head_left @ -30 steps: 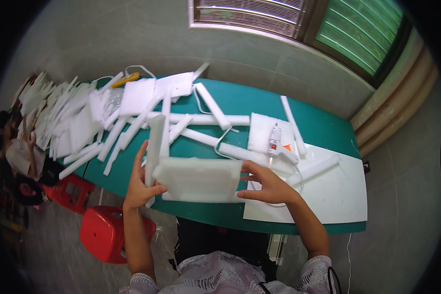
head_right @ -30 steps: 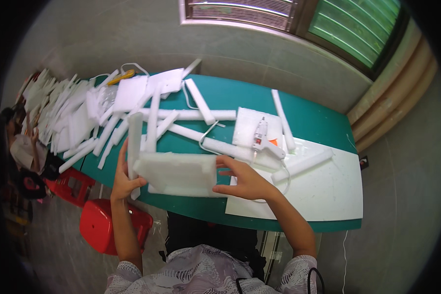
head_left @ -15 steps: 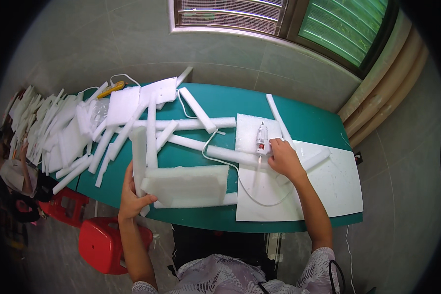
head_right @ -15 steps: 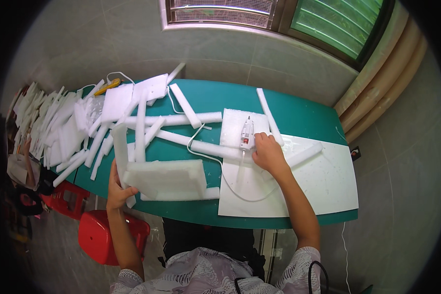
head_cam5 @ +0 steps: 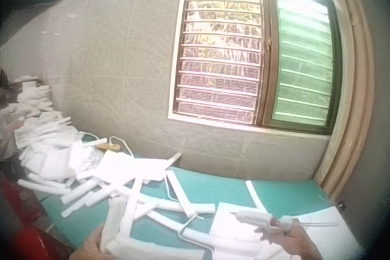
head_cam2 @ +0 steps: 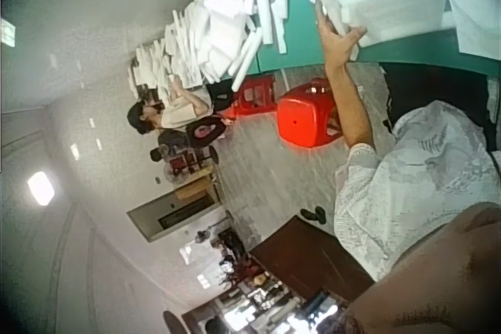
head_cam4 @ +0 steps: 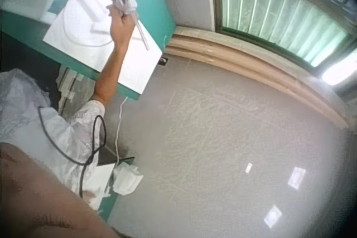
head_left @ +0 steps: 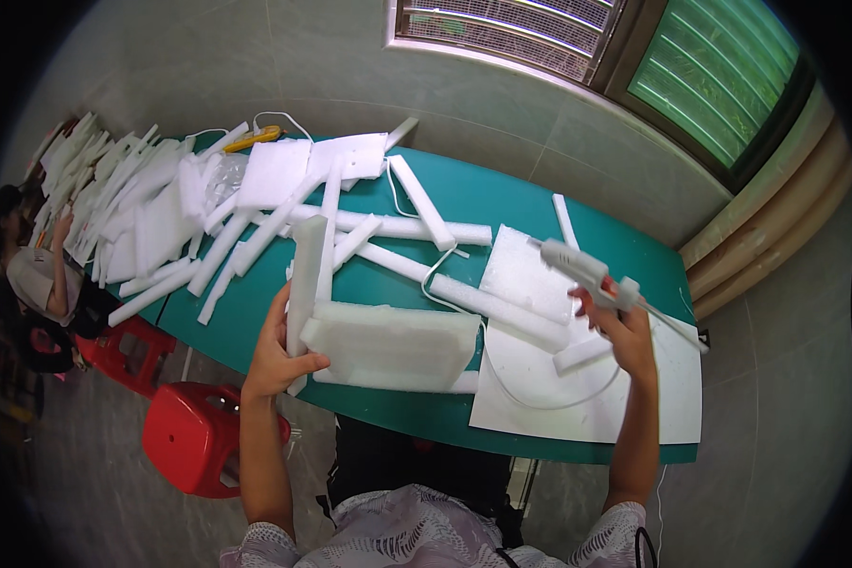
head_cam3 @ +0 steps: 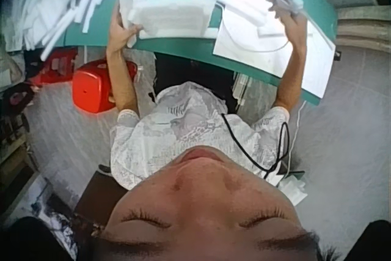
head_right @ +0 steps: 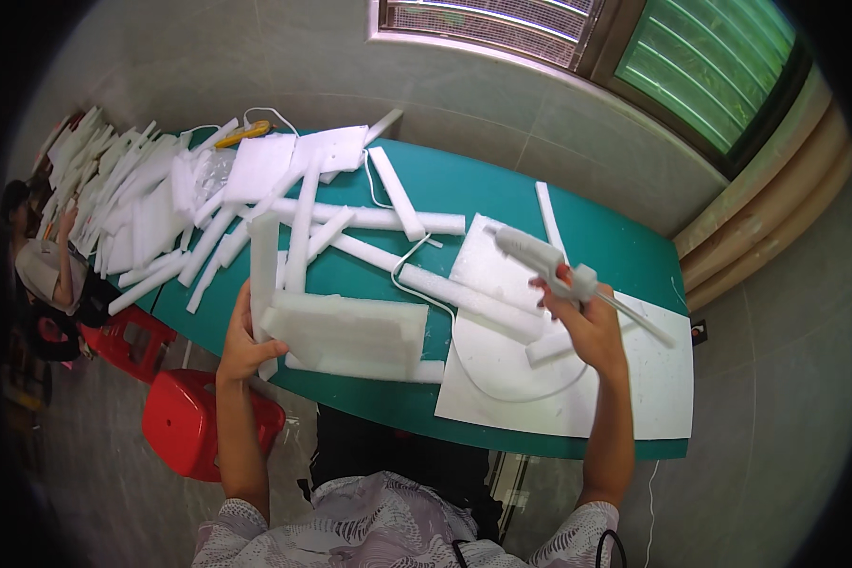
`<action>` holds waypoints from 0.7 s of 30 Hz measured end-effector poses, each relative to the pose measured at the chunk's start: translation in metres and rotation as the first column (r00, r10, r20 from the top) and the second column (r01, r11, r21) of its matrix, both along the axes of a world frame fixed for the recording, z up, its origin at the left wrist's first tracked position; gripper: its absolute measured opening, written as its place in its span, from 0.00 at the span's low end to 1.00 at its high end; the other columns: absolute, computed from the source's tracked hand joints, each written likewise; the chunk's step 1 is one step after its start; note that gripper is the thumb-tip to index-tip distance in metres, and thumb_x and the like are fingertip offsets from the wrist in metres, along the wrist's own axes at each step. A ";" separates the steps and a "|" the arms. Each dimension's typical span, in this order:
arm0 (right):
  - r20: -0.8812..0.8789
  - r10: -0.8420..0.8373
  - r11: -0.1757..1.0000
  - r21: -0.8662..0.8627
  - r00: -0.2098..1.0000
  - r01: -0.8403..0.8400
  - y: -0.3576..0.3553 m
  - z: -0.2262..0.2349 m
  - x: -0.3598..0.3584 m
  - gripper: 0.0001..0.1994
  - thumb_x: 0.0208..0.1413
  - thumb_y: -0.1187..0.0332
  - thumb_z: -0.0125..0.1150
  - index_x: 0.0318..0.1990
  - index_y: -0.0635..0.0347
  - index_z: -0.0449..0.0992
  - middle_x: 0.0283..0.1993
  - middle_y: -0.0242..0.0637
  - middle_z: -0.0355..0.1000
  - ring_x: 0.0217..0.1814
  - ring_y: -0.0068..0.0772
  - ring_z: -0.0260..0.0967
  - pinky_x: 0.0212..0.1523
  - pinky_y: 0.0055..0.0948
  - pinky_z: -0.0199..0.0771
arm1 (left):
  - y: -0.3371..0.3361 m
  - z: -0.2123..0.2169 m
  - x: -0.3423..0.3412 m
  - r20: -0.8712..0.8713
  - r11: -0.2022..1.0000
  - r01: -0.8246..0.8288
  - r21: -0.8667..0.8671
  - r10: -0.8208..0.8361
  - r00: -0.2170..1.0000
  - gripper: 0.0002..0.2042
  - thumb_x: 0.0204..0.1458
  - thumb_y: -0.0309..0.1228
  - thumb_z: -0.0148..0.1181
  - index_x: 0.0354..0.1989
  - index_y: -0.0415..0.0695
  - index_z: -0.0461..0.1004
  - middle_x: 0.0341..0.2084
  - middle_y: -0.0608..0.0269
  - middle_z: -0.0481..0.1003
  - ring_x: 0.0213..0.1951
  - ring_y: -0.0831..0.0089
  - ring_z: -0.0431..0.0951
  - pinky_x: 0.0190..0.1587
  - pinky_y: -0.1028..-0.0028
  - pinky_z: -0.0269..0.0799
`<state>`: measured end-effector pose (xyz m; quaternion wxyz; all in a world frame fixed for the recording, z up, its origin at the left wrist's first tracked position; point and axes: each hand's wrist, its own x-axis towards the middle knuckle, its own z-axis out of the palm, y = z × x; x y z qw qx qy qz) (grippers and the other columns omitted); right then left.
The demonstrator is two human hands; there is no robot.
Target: Using a hot glue gun to assemble rectangular foam frames from pre-cut strips and bases.
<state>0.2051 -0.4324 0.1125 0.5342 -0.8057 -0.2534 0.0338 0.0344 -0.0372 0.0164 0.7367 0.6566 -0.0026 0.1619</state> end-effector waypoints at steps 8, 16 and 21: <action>-0.222 0.371 0.929 0.065 0.902 -0.365 -0.007 0.024 -0.039 0.14 0.41 0.72 0.60 0.37 0.68 0.80 0.34 0.43 0.78 0.36 0.34 0.77 0.36 0.29 0.76 | 0.000 -0.003 0.002 -0.001 1.000 -0.004 0.008 0.004 1.000 0.53 0.31 0.28 0.77 0.68 0.42 0.48 0.53 0.56 0.67 0.53 0.66 0.70 0.55 0.68 0.66; -0.272 0.261 0.963 0.001 0.926 -0.271 0.002 0.016 -0.045 0.11 0.40 0.72 0.58 0.32 0.67 0.79 0.28 0.39 0.77 0.30 0.28 0.74 0.30 0.27 0.74 | 0.002 -0.008 0.001 0.021 1.000 0.003 0.007 -0.003 1.000 0.52 0.32 0.28 0.76 0.68 0.41 0.47 0.53 0.55 0.67 0.54 0.66 0.70 0.55 0.68 0.66; -0.267 0.263 0.965 0.070 0.927 -0.254 0.001 0.008 -0.045 0.09 0.39 0.72 0.57 0.28 0.67 0.77 0.25 0.36 0.74 0.26 0.26 0.71 0.27 0.27 0.72 | 0.000 -0.006 0.002 0.019 1.000 -0.001 0.008 0.000 1.000 0.52 0.32 0.27 0.76 0.68 0.40 0.47 0.54 0.54 0.67 0.54 0.66 0.70 0.56 0.68 0.66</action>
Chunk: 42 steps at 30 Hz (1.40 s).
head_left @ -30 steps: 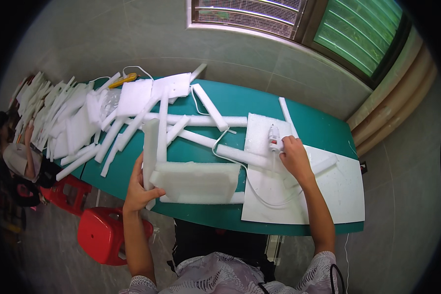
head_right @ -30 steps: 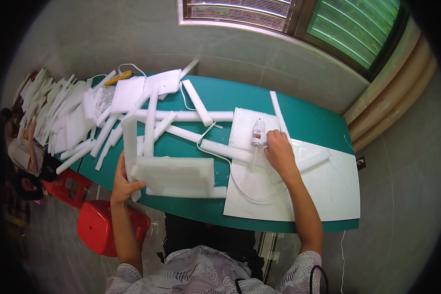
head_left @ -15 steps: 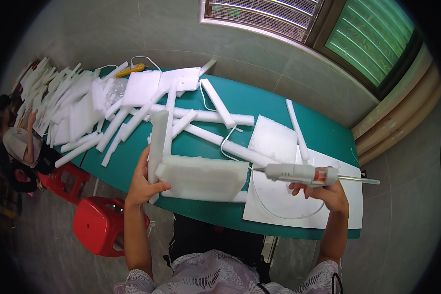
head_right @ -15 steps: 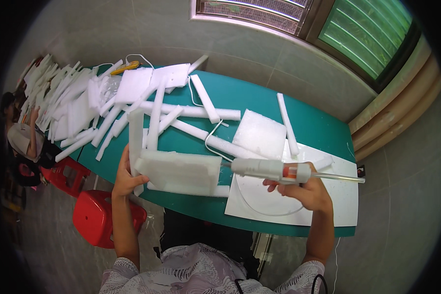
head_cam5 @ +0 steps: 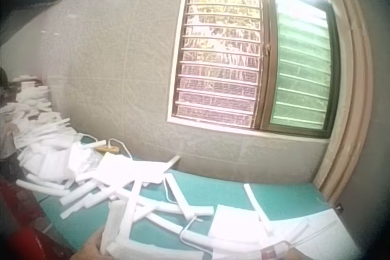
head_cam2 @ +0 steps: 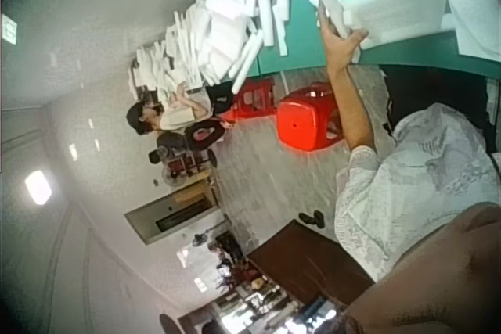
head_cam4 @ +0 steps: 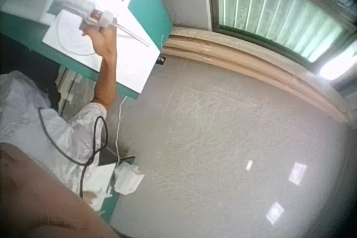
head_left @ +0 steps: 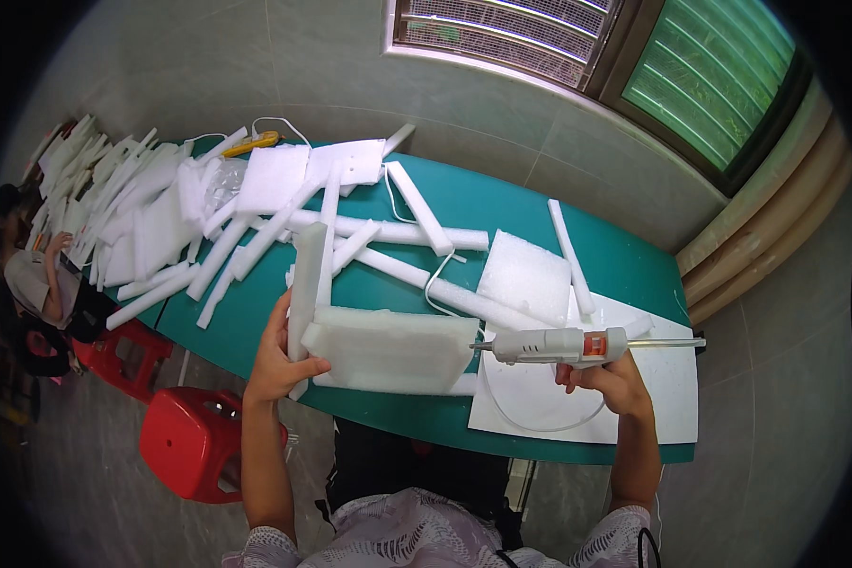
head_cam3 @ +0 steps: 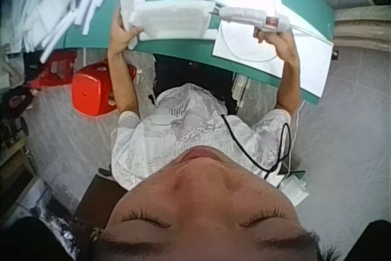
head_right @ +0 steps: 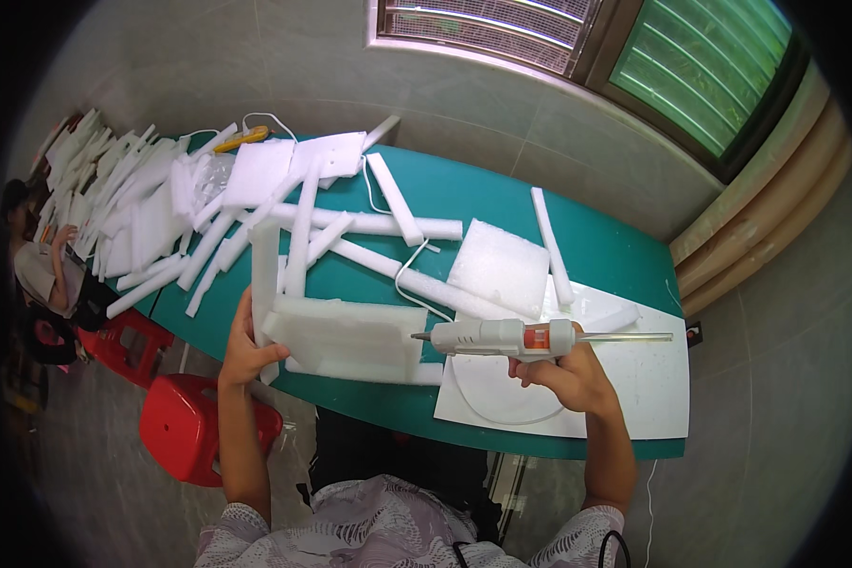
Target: Using a hot glue gun to assemble rectangular foam frames from pre-cut strips and bases.
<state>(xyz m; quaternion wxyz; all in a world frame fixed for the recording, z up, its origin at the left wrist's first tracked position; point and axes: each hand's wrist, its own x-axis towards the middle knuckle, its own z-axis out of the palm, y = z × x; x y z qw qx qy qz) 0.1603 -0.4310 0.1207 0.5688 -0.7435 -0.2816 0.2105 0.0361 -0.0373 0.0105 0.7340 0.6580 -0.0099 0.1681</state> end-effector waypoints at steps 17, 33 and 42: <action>-0.023 0.160 0.987 0.039 0.987 -0.159 0.016 0.031 0.014 0.17 0.41 0.74 0.59 0.43 0.69 0.76 0.40 0.46 0.78 0.38 0.31 0.74 0.30 0.26 0.73 | 0.000 0.001 0.007 -0.002 1.000 0.011 0.001 -0.011 1.000 0.53 0.31 0.25 0.77 0.69 0.45 0.48 0.55 0.56 0.65 0.52 0.70 0.69 0.50 0.72 0.68; 0.082 0.627 0.714 -0.459 0.775 -0.529 0.181 0.054 0.054 0.22 0.41 0.60 0.60 0.45 0.64 0.77 0.39 0.48 0.75 0.38 0.41 0.70 0.41 0.37 0.69 | 0.007 0.000 0.000 -0.049 0.993 0.120 -0.023 -0.121 0.991 0.53 0.35 0.20 0.74 0.70 0.47 0.45 0.50 0.53 0.66 0.33 0.82 0.71 0.36 0.81 0.70; 0.074 0.521 0.778 -0.451 0.850 -0.437 0.176 0.039 0.054 0.21 0.39 0.61 0.64 0.42 0.62 0.76 0.36 0.40 0.75 0.34 0.33 0.73 0.30 0.30 0.73 | 0.005 0.000 0.005 -0.048 0.992 0.119 -0.052 -0.121 0.991 0.50 0.35 0.19 0.74 0.68 0.45 0.48 0.49 0.56 0.67 0.29 0.84 0.71 0.32 0.82 0.70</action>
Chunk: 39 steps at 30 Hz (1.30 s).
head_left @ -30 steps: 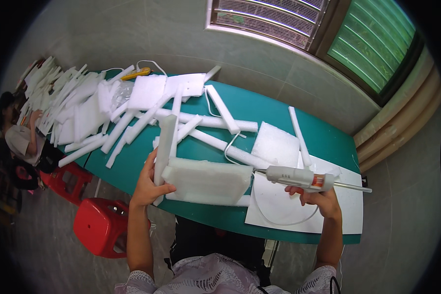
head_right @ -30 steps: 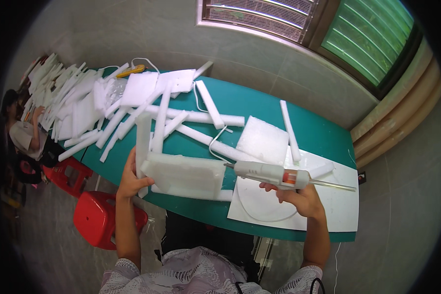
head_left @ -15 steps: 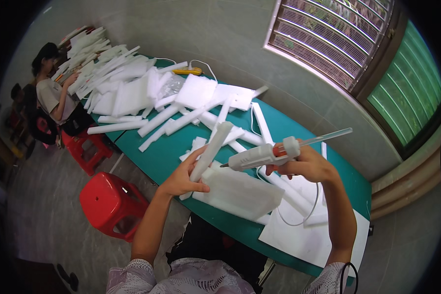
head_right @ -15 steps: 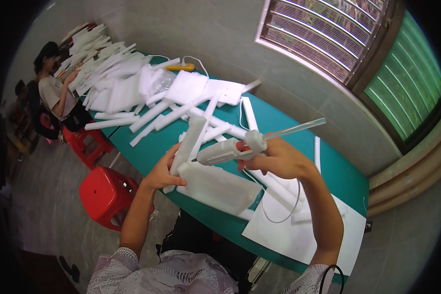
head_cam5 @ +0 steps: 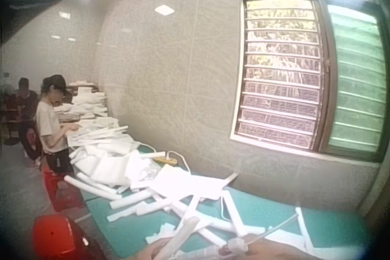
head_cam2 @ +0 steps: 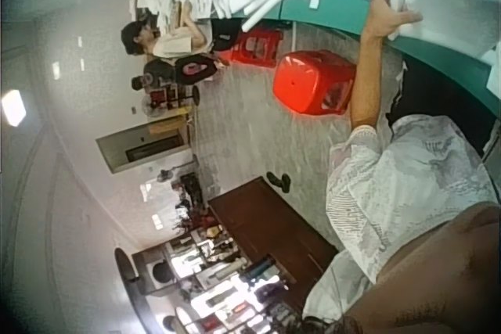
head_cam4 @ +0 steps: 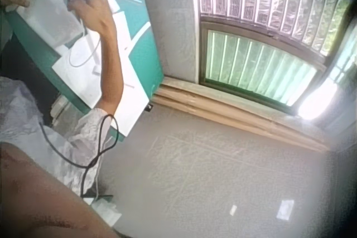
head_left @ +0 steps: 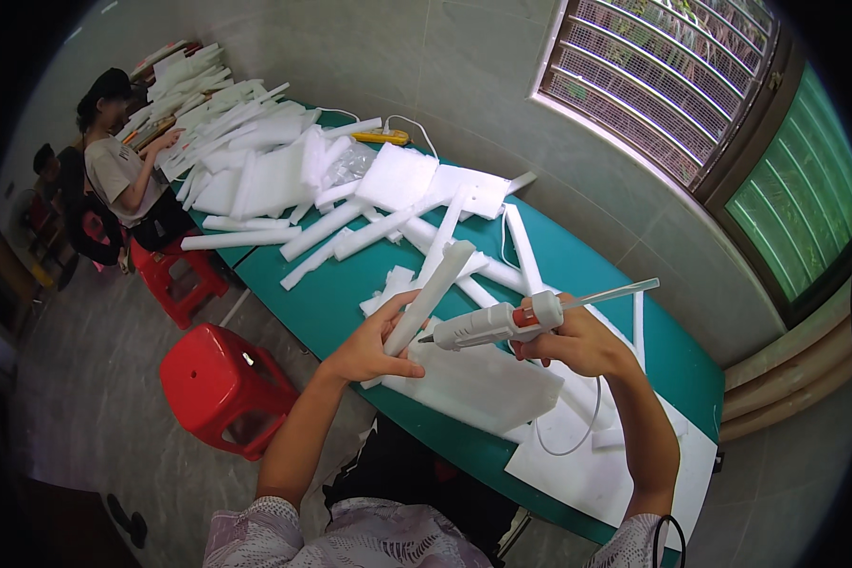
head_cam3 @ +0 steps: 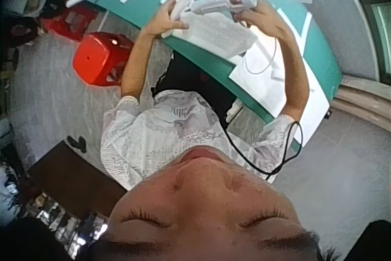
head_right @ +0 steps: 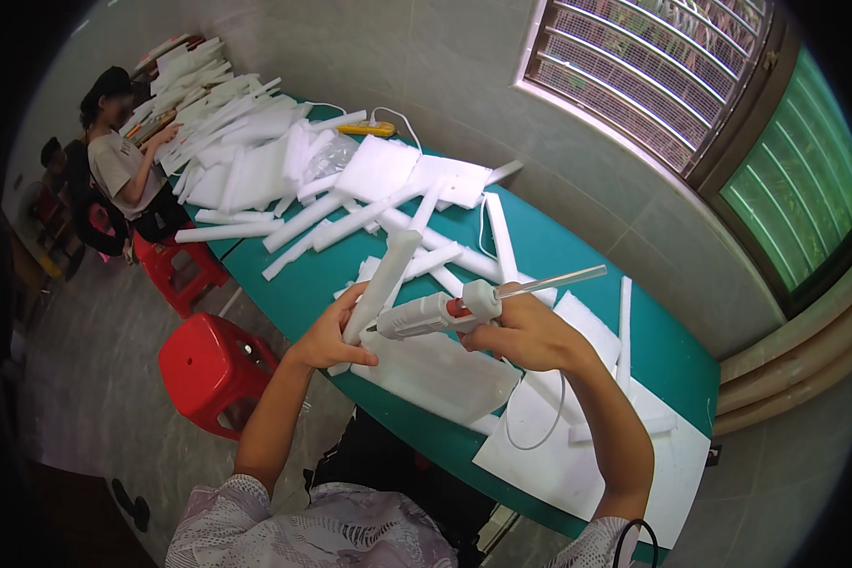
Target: Using a hot glue gun to assemble rectangular foam frames from pre-cut strips and bases.
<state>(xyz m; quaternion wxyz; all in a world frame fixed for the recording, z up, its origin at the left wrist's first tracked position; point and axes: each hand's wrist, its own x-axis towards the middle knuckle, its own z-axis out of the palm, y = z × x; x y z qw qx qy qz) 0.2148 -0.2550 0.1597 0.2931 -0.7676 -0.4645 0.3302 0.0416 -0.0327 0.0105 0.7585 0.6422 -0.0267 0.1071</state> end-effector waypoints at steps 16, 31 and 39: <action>-0.075 -0.003 0.988 0.156 0.997 0.015 -0.016 0.007 -0.001 0.22 0.42 0.61 0.61 0.46 0.62 0.78 0.40 0.44 0.77 0.32 0.32 0.71 0.29 0.28 0.73 | -0.001 0.000 -0.003 0.025 1.000 -0.011 0.011 0.011 1.000 0.50 0.34 0.21 0.75 0.68 0.45 0.49 0.48 0.59 0.67 0.33 0.83 0.69 0.34 0.82 0.68; -0.115 -0.545 0.772 0.317 0.830 0.551 -0.154 -0.039 0.065 0.14 0.51 0.66 0.58 0.44 0.62 0.77 0.41 0.39 0.76 0.33 0.25 0.68 0.28 0.24 0.68 | 0.000 0.002 -0.002 -0.016 0.999 -0.051 -0.013 0.051 0.999 0.51 0.30 0.22 0.76 0.66 0.44 0.51 0.49 0.60 0.69 0.49 0.71 0.71 0.50 0.72 0.68; 0.755 -0.468 0.874 0.319 0.459 0.367 -0.167 -0.125 0.066 0.11 0.43 0.72 0.59 0.37 0.65 0.72 0.39 0.47 0.69 0.44 0.51 0.62 0.49 0.43 0.65 | 0.000 -0.003 0.001 0.045 0.997 -0.077 0.020 0.076 0.996 0.50 0.30 0.25 0.77 0.65 0.41 0.52 0.49 0.60 0.69 0.50 0.70 0.71 0.53 0.71 0.67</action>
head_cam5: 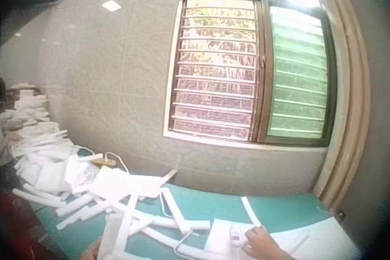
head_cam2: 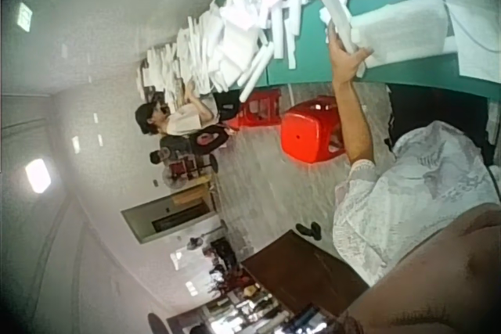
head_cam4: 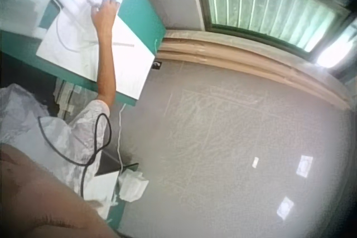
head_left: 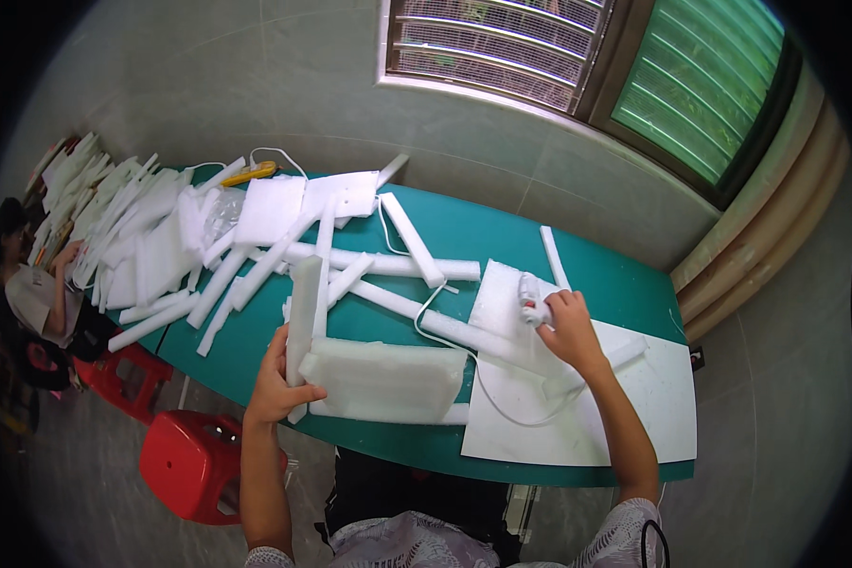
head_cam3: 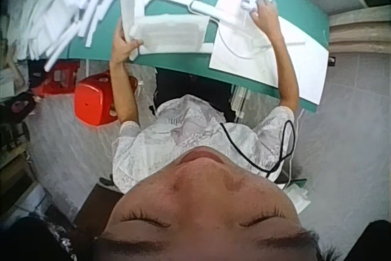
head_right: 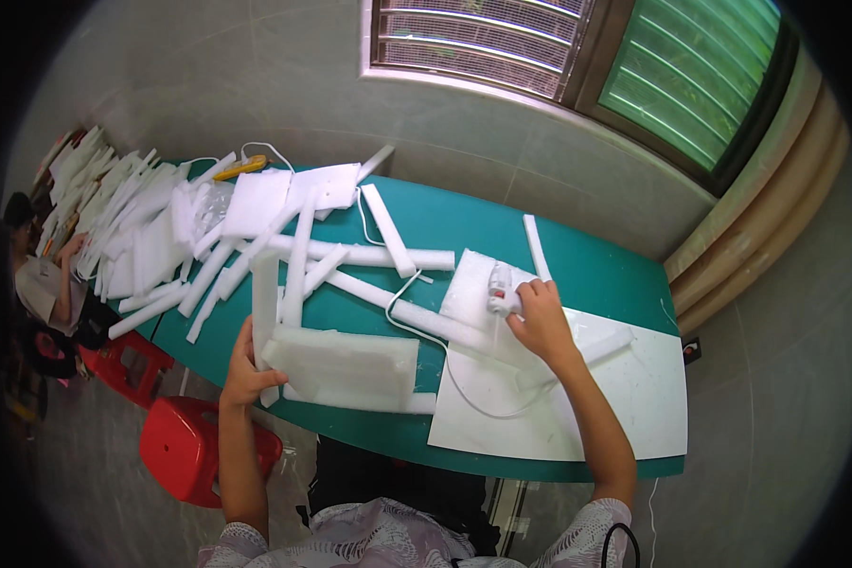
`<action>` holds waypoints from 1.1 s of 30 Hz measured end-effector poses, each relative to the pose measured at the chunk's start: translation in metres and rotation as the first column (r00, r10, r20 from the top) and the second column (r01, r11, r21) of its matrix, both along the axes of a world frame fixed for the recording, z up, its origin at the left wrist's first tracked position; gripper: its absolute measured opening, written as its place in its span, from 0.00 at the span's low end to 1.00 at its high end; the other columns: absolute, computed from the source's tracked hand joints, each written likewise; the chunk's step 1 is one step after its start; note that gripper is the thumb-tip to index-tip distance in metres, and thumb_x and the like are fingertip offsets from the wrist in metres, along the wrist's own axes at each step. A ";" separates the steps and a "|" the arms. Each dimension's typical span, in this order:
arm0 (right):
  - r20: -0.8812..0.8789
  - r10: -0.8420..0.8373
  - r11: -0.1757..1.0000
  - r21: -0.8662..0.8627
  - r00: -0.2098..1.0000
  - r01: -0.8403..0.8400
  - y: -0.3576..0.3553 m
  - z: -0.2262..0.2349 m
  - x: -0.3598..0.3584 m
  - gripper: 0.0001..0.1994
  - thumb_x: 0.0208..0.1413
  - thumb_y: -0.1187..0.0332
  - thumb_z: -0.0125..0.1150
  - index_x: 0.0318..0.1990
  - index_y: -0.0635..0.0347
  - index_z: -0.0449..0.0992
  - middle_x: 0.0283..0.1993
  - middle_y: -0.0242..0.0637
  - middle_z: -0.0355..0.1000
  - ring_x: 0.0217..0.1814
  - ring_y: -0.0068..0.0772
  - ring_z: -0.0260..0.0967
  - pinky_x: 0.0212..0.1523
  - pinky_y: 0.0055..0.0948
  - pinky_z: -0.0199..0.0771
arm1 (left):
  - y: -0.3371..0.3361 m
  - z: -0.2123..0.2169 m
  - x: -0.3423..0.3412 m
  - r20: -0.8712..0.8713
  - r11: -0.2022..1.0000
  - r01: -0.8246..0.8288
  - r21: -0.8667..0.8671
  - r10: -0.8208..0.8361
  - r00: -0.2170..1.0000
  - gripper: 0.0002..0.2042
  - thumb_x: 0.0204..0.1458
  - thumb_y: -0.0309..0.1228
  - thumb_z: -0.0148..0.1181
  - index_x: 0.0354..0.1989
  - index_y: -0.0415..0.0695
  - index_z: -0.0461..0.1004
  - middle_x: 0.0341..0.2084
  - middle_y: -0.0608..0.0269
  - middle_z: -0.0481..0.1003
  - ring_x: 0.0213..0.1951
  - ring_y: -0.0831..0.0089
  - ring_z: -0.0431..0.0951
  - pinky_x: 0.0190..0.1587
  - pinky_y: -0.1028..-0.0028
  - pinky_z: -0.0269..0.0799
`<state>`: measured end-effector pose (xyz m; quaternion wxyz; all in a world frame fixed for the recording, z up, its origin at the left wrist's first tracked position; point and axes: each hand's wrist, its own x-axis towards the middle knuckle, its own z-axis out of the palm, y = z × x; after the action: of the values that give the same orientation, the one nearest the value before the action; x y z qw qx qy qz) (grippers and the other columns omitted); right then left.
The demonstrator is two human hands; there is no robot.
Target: Using a hot glue gun to assemble rectangular foam frames from pre-cut strips and bases.
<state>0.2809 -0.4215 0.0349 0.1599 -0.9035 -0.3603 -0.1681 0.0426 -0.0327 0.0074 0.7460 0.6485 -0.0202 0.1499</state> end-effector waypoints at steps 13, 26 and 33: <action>-0.338 0.169 0.940 0.338 0.926 -0.048 -0.008 0.035 -0.081 0.27 0.46 0.74 0.67 0.56 0.62 0.68 0.58 0.45 0.66 0.61 0.43 0.62 0.58 0.36 0.66 | -0.001 0.005 -0.004 -0.049 0.999 -0.030 0.030 0.032 0.998 0.50 0.30 0.26 0.77 0.65 0.41 0.52 0.49 0.59 0.68 0.51 0.69 0.71 0.52 0.71 0.68; -0.525 0.485 0.690 0.721 0.700 0.064 0.085 -0.017 -0.152 0.37 0.48 0.71 0.68 0.65 0.65 0.56 0.57 0.50 0.67 0.59 0.42 0.67 0.58 0.39 0.68 | 0.004 0.020 -0.013 -0.087 0.991 0.021 0.129 -0.009 0.996 0.57 0.27 0.35 0.82 0.68 0.46 0.49 0.49 0.57 0.70 0.37 0.78 0.72 0.39 0.78 0.69; -0.483 0.497 0.681 0.732 0.721 0.021 0.086 -0.013 -0.156 0.31 0.48 0.71 0.68 0.59 0.67 0.63 0.54 0.48 0.68 0.55 0.40 0.69 0.53 0.35 0.73 | 0.027 0.047 -0.035 0.094 0.960 -0.132 0.248 0.112 0.989 0.47 0.38 0.42 0.76 0.67 0.45 0.54 0.51 0.56 0.69 0.29 0.82 0.69 0.28 0.84 0.64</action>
<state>0.1247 -0.3356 0.0217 0.6219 -0.7149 -0.3144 0.0576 0.0076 -0.0052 0.0548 0.6449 0.7322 -0.0287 0.2172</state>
